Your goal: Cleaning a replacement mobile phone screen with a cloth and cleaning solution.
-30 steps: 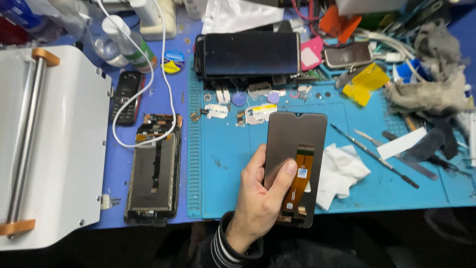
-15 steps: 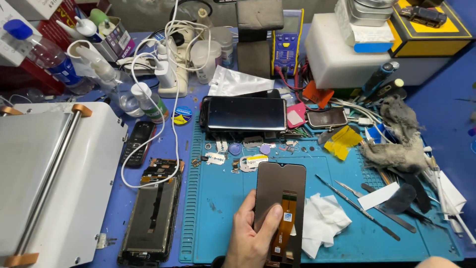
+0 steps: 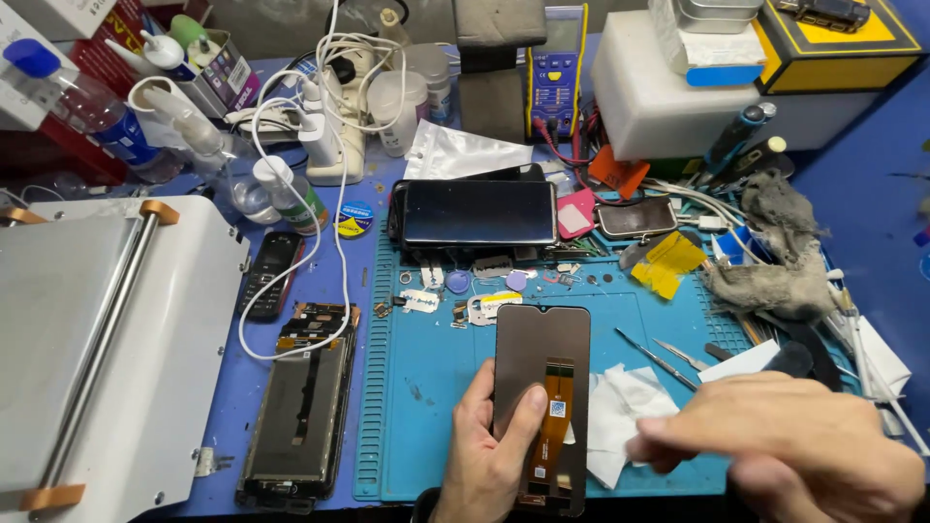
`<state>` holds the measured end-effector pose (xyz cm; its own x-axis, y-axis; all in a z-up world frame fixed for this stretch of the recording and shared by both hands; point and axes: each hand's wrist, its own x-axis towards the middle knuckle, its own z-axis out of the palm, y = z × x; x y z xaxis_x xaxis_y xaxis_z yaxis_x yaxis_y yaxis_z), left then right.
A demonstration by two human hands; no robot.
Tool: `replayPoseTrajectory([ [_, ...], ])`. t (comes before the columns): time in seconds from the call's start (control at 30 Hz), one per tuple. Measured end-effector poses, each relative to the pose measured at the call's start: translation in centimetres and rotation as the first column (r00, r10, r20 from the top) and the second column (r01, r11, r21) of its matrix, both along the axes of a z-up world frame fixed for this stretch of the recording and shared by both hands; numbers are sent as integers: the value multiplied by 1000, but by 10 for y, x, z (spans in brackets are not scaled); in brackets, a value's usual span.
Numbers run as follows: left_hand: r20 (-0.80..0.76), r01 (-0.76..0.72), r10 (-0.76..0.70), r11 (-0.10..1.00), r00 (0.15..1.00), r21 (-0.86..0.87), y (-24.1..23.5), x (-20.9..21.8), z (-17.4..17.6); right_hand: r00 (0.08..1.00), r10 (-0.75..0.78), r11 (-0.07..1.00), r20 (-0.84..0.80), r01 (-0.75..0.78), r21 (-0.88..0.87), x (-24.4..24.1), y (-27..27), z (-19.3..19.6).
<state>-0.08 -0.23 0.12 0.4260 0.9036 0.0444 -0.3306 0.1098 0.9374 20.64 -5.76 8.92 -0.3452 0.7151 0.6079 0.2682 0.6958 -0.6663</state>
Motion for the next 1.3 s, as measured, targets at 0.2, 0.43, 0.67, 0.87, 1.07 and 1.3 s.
replayPoseTrajectory([
  [0.2,-73,-11,9,999,997,-37,1,1,-6,541,-484,578,688,788,-212,31,-16,-74],
  [0.43,-55,-37,35,999,998,-31,1,2,-12,516,-347,708,783,692,-143,30,-20,-108],
  [0.67,-7,-3,3,999,1000,-37,1,1,2,584,-468,668,663,725,-168,36,-19,-100],
  [0.87,55,-7,10,999,998,-48,-1,0,3,476,-444,676,759,734,-65,25,-21,-102],
  [1.07,114,13,-5,998,993,-66,-2,-1,0,702,-473,686,533,673,-277,22,-25,-101],
  [1.3,78,8,-4,999,997,-50,-2,-2,7,600,-649,629,468,769,-114,8,-16,-65],
])
